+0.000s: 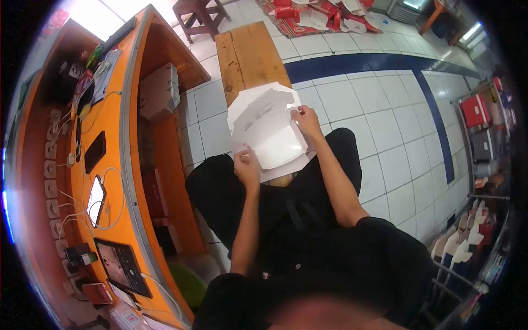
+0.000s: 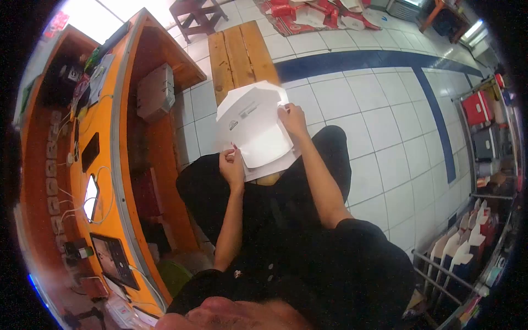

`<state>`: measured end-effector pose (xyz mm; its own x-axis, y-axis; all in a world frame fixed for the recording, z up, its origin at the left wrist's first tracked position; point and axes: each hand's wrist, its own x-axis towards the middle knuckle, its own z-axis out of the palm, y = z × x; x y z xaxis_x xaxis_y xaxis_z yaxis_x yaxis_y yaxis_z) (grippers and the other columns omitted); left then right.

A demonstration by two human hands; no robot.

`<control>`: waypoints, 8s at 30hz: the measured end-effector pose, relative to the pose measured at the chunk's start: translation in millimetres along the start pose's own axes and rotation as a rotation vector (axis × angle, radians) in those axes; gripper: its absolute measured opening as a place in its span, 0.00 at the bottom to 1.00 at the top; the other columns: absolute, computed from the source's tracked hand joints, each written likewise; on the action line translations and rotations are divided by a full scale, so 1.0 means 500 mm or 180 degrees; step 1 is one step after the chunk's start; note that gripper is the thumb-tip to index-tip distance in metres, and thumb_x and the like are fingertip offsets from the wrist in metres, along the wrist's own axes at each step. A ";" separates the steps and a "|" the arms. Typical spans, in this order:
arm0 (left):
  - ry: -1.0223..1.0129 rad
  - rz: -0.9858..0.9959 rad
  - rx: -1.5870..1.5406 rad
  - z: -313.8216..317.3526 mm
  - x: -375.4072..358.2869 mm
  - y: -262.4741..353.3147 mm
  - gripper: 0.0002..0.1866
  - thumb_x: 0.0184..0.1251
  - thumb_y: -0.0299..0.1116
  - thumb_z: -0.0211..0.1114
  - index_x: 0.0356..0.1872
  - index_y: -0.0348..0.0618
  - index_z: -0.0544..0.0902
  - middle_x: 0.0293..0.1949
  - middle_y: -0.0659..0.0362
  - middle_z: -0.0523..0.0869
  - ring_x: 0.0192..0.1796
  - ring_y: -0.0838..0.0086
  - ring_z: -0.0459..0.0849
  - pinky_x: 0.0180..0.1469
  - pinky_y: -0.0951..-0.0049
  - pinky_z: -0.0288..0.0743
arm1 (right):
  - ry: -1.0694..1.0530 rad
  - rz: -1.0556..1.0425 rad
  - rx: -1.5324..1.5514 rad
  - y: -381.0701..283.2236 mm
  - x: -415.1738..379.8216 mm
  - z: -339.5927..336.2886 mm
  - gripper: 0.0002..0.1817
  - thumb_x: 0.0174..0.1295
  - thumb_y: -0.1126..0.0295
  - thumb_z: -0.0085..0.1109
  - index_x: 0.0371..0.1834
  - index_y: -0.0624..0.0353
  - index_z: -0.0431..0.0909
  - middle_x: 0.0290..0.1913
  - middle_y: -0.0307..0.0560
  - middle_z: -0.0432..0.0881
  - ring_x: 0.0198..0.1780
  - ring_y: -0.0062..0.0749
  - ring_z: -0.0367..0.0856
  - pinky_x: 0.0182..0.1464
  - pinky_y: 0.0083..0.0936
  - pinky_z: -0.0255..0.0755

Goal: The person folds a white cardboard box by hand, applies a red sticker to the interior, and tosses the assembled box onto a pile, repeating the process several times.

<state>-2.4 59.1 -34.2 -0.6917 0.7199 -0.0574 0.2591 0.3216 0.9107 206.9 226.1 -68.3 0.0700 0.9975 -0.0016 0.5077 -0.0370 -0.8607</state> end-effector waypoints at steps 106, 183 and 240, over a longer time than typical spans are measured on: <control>-0.0889 0.0806 0.1924 -0.069 -0.005 -0.058 0.40 0.72 0.43 0.64 0.75 0.26 0.60 0.68 0.36 0.71 0.68 0.42 0.73 0.71 0.51 0.68 | 0.0131 0.0199 -0.0284 -0.037 -0.205 -0.047 0.28 0.64 0.74 0.63 0.69 0.66 0.73 0.54 0.56 0.82 0.54 0.52 0.82 0.59 0.42 0.75; -0.1892 -0.1216 -0.1669 0.178 0.038 0.010 0.14 0.77 0.34 0.63 0.52 0.32 0.84 0.44 0.58 0.85 0.46 0.73 0.85 0.46 0.68 0.86 | 0.0459 -0.0379 -0.0972 -0.072 -0.255 -0.067 0.25 0.65 0.68 0.63 0.64 0.66 0.74 0.61 0.64 0.79 0.62 0.55 0.76 0.63 0.48 0.70; -0.1346 -0.1025 -0.1795 -0.017 0.124 0.036 0.19 0.72 0.42 0.70 0.54 0.39 0.81 0.42 0.63 0.86 0.39 0.79 0.86 0.35 0.76 0.83 | -0.0681 -0.2601 -0.0636 -0.220 -0.302 -0.047 0.21 0.57 0.62 0.73 0.54 0.52 0.83 0.50 0.44 0.80 0.55 0.42 0.78 0.62 0.44 0.66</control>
<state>-46.5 104.4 -17.8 -0.3291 0.8541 -0.4027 -0.3719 0.2748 0.8867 160.8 78.4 38.9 -0.5353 0.7051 0.4650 0.4712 0.7062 -0.5284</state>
